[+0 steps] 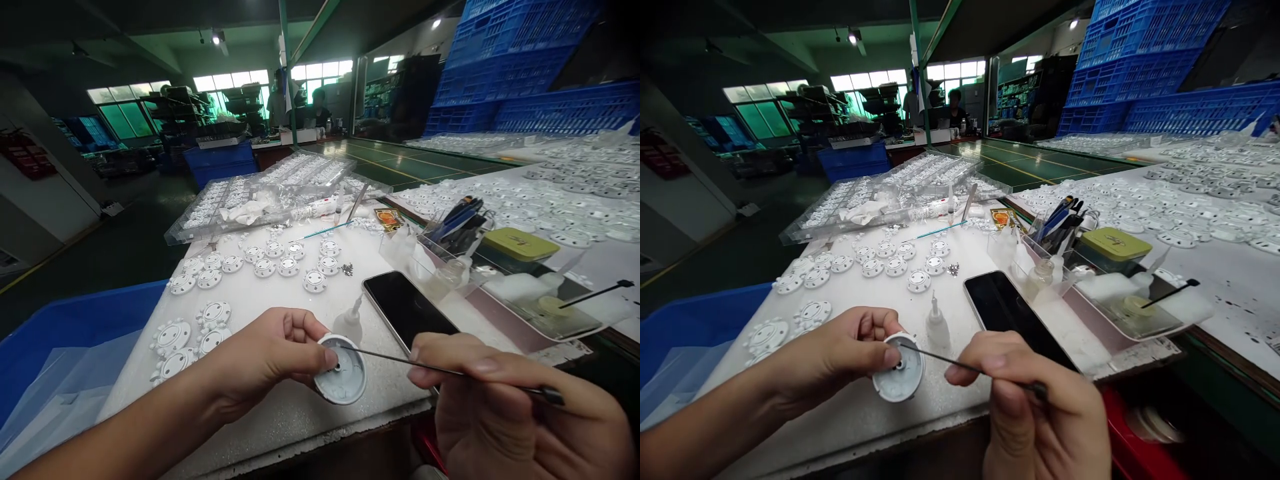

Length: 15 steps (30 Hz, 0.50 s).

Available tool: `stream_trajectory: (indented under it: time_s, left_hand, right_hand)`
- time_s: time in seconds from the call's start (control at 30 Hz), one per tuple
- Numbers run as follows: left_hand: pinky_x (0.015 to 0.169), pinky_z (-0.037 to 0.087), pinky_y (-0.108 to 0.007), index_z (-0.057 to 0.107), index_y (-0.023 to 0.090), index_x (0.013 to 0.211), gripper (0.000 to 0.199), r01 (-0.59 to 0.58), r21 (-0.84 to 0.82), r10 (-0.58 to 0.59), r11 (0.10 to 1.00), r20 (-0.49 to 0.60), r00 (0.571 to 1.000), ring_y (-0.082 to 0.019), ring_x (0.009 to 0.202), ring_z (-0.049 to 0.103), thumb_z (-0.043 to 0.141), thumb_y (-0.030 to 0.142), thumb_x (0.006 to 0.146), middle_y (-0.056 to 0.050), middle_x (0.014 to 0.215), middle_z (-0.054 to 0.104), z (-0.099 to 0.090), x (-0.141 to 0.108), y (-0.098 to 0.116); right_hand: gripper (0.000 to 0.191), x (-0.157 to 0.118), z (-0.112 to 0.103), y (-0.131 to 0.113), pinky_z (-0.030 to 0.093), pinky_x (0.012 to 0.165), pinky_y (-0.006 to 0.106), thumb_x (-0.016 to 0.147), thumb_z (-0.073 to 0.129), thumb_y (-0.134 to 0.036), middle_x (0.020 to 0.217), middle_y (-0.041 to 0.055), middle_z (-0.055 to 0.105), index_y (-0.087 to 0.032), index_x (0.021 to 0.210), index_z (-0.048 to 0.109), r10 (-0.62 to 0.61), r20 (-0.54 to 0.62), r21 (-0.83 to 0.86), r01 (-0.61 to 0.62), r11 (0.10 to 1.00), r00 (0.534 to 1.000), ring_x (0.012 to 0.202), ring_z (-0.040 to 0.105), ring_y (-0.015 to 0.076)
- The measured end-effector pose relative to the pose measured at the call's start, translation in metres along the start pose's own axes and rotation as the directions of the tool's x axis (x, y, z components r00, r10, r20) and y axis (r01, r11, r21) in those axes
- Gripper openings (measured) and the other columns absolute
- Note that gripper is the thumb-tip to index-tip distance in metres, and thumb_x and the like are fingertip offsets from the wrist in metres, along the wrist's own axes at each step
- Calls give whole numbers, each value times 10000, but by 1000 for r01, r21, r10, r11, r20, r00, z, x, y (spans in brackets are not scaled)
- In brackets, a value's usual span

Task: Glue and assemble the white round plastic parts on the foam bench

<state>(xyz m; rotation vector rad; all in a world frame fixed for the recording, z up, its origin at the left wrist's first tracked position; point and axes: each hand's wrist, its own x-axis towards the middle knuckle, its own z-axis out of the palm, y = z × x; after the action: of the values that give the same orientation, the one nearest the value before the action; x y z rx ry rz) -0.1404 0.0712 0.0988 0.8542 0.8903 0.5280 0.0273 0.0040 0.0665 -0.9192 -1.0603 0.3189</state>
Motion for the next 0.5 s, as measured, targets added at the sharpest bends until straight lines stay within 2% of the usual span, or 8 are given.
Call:
stream_trajectory:
  time_s: [0.17,0.27,0.4,0.5]
  left_hand:
    - [532,442,-152,653,107,699,279,-6,5,6,1000,0,1000,-71,523,589,881,190,562,-5,596,671,-1,0,-1]
    - [537,443,-153,656,108,709,279,-5,3,5,1000,2,1000,-74,526,593,878,152,546,-4,599,673,-2,1,-2]
    - [532,442,-151,655,110,701,266,-9,6,9,1000,4,1000,-75,522,600,873,157,557,1,585,671,-2,1,-1]
    - [534,445,-149,653,109,702,265,-14,14,14,1000,3,1000,-73,525,604,874,182,575,1,585,674,-2,1,0]
  right_hand:
    - [57,-3,0,8,372,397,190,938,547,-233,757,16,667,-192,900,557,-50,53,80,46,996,997,573,616,104]
    - [57,-3,-1,10,416,447,203,941,540,-222,743,11,662,-188,907,570,-46,99,82,38,996,994,618,632,114]
    - [79,-6,0,4,444,479,220,915,586,-247,792,19,691,-188,863,579,1,45,29,-2,1000,999,624,648,118]
    - [153,-6,-1,2,477,544,261,899,615,-318,712,-6,659,-201,824,550,2,-54,10,-1,1000,999,592,622,124]
